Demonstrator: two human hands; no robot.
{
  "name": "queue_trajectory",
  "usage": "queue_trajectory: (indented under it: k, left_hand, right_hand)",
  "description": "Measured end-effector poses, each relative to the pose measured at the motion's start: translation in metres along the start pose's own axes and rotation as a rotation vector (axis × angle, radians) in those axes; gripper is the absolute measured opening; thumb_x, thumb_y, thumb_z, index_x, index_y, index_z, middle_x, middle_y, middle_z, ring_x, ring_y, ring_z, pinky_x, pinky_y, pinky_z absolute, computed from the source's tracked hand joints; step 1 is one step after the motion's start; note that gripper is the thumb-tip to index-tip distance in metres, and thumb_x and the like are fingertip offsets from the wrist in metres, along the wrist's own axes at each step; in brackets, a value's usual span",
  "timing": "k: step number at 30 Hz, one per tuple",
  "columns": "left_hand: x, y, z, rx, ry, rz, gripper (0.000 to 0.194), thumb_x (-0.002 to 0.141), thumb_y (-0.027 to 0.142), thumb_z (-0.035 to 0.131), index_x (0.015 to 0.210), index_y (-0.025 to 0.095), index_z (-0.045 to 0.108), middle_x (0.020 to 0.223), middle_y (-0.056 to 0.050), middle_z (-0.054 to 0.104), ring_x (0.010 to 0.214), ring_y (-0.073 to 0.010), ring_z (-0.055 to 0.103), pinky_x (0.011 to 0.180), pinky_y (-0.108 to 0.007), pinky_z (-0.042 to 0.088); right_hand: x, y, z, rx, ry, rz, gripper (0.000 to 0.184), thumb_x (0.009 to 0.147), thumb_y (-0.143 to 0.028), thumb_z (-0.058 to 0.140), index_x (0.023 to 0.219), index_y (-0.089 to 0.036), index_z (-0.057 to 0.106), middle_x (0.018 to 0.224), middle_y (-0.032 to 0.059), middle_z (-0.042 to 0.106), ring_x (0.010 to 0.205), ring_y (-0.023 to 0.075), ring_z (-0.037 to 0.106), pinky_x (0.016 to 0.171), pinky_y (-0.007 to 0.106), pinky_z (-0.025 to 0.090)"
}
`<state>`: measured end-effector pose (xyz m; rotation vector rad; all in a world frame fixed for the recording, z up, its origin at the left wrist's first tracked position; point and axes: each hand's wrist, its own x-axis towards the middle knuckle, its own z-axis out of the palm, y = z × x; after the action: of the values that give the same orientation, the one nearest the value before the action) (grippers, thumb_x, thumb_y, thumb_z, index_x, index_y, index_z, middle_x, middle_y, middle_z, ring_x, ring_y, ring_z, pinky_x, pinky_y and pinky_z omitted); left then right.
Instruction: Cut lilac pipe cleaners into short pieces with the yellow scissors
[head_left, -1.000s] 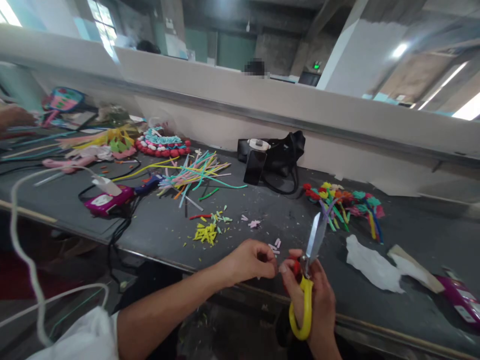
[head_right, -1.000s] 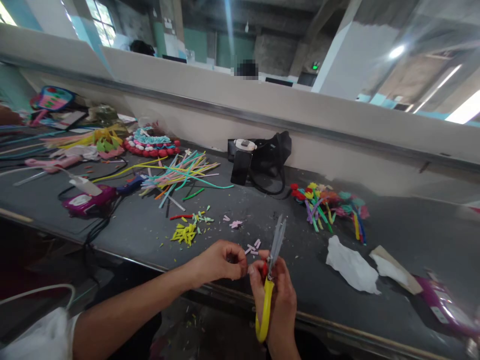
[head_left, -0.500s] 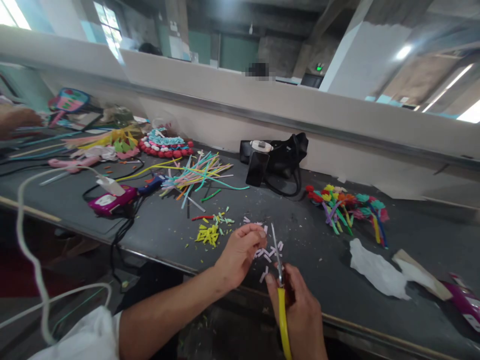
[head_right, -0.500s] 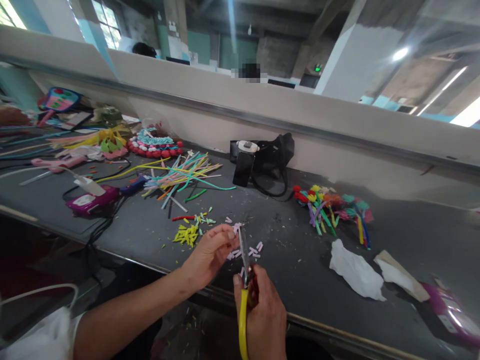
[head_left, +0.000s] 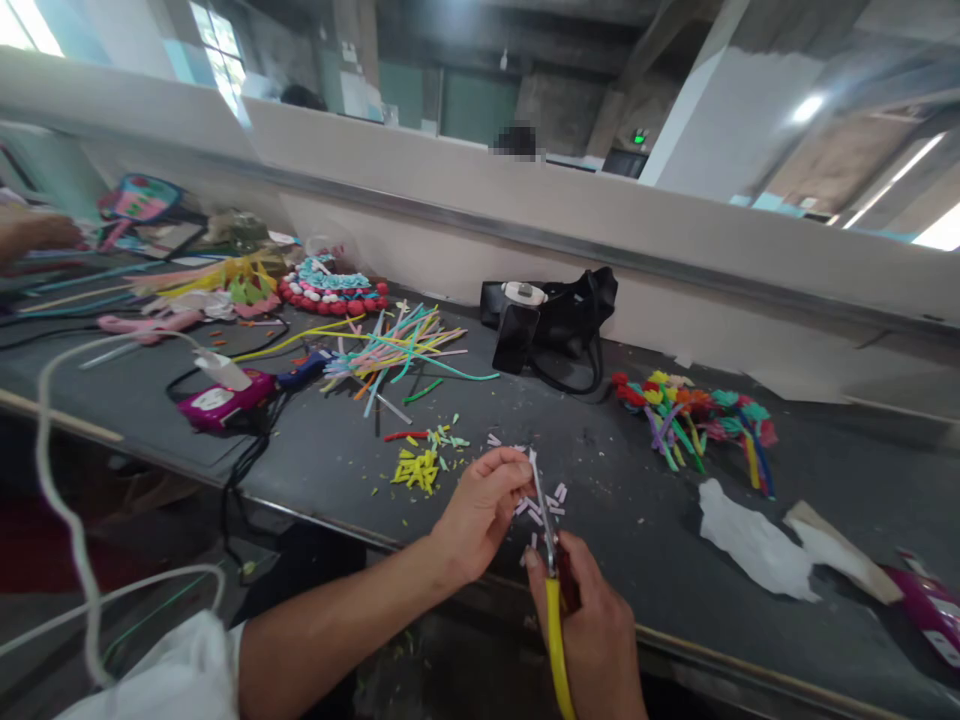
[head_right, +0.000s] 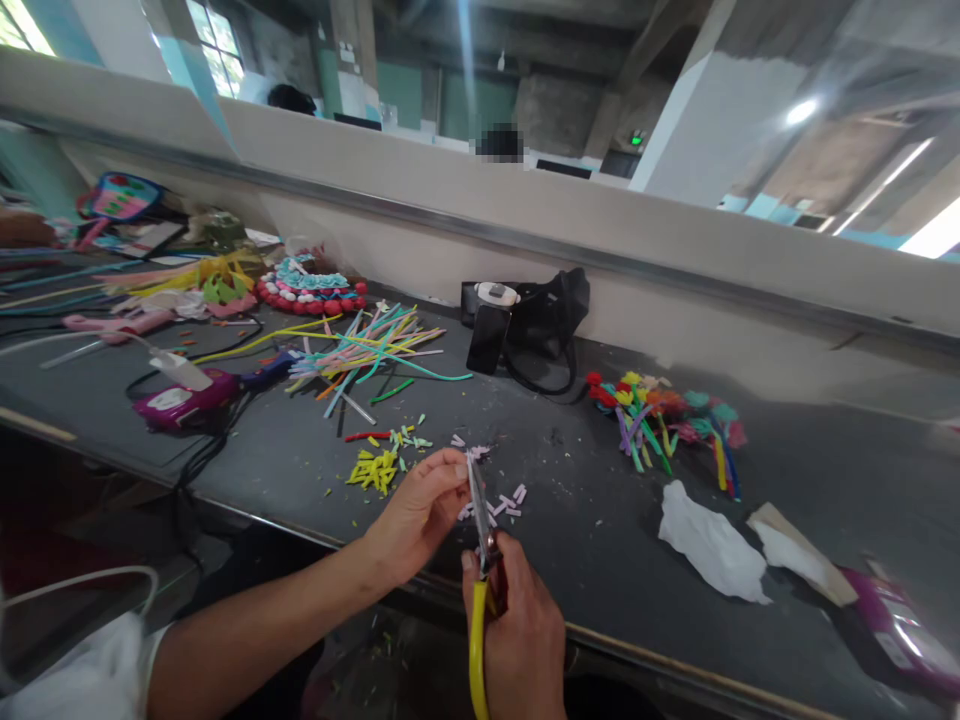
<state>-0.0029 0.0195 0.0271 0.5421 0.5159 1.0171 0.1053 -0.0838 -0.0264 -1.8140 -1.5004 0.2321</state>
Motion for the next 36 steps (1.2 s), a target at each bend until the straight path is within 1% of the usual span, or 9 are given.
queue_trajectory:
  k: [4,9,13,17,20,25,29,36]
  left_hand:
    - [0.0016,-0.0026,-0.0027,-0.001,-0.028,0.017,0.009,0.067,0.016,0.07,0.067,0.015,0.061,0.062,0.002,0.056,0.061,-0.0098,0.049,0.065,-0.024,0.038]
    - [0.0015,-0.0051,-0.0052,0.0,-0.041,0.023,0.007,0.07,0.016,0.068,0.069,0.016,0.061,0.063,0.002,0.056,0.061,-0.0097,0.05,0.065,-0.024,0.038]
    - [0.0008,-0.0054,-0.0046,-0.011,-0.054,0.026,0.008,0.07,0.017,0.069,0.069,0.015,0.061,0.063,0.002,0.056,0.062,-0.01,0.05,0.066,-0.024,0.039]
    - [0.0008,-0.0048,-0.003,-0.022,-0.041,0.023,0.008,0.069,0.017,0.069,0.069,0.015,0.061,0.063,0.002,0.056,0.062,-0.01,0.05,0.065,-0.024,0.039]
    - [0.001,-0.0049,-0.0028,-0.01,-0.042,0.022,0.008,0.07,0.017,0.068,0.068,0.016,0.061,0.063,0.002,0.056,0.062,-0.0101,0.05,0.065,-0.024,0.039]
    - [0.0015,-0.0062,-0.0044,0.004,-0.035,0.015,0.007,0.069,0.017,0.068,0.069,0.016,0.062,0.064,0.001,0.057,0.064,-0.011,0.052,0.069,-0.025,0.039]
    - [0.0018,-0.0071,-0.0045,-0.005,-0.04,0.019,0.007,0.069,0.016,0.068,0.069,0.016,0.061,0.065,0.001,0.057,0.063,-0.0106,0.052,0.069,-0.025,0.039]
    - [0.0021,-0.0067,-0.0035,-0.031,-0.034,0.006,0.008,0.068,0.017,0.07,0.069,0.015,0.062,0.063,0.001,0.056,0.063,-0.0105,0.052,0.067,-0.024,0.039]
  right_hand:
    - [-0.0009,0.0006,0.001,0.011,0.016,-0.013,0.029,0.091,-0.049,0.05,0.1,-0.023,0.06,0.067,-0.0032,0.064,0.057,0.0132,0.061,0.057,0.021,0.044]
    - [-0.0011,-0.0013,0.0015,-0.02,0.071,-0.09,0.028,0.093,-0.045,0.048,0.098,-0.021,0.061,0.066,-0.0021,0.065,0.054,0.0127,0.062,0.055,0.02,0.044]
    - [-0.0005,-0.003,0.002,-0.042,0.094,-0.14,0.028,0.093,-0.044,0.048,0.097,-0.019,0.061,0.066,-0.0014,0.066,0.053,0.012,0.062,0.054,0.019,0.044]
    - [0.0002,-0.0034,0.0022,-0.085,0.107,-0.139,0.03,0.092,-0.045,0.049,0.099,-0.018,0.061,0.068,0.0007,0.067,0.056,0.0141,0.063,0.056,0.021,0.046]
    - [0.0006,-0.0038,0.0021,-0.062,0.094,-0.14,0.027,0.093,-0.042,0.049,0.098,-0.019,0.06,0.071,0.0007,0.067,0.058,0.0137,0.064,0.057,0.02,0.046]
    - [0.0,-0.0049,0.0006,-0.027,0.091,-0.169,0.022,0.094,-0.038,0.048,0.092,-0.019,0.06,0.065,-0.0019,0.064,0.051,0.0117,0.061,0.053,0.019,0.044]
    - [-0.002,-0.0046,0.0003,0.005,0.071,-0.177,0.02,0.094,-0.035,0.048,0.094,-0.019,0.06,0.067,-0.0013,0.066,0.053,0.0119,0.062,0.054,0.019,0.045]
    - [-0.0002,-0.0068,0.0023,-0.007,0.072,-0.156,0.023,0.095,-0.038,0.046,0.093,-0.019,0.06,0.064,-0.0018,0.066,0.05,0.0115,0.062,0.052,0.018,0.044]
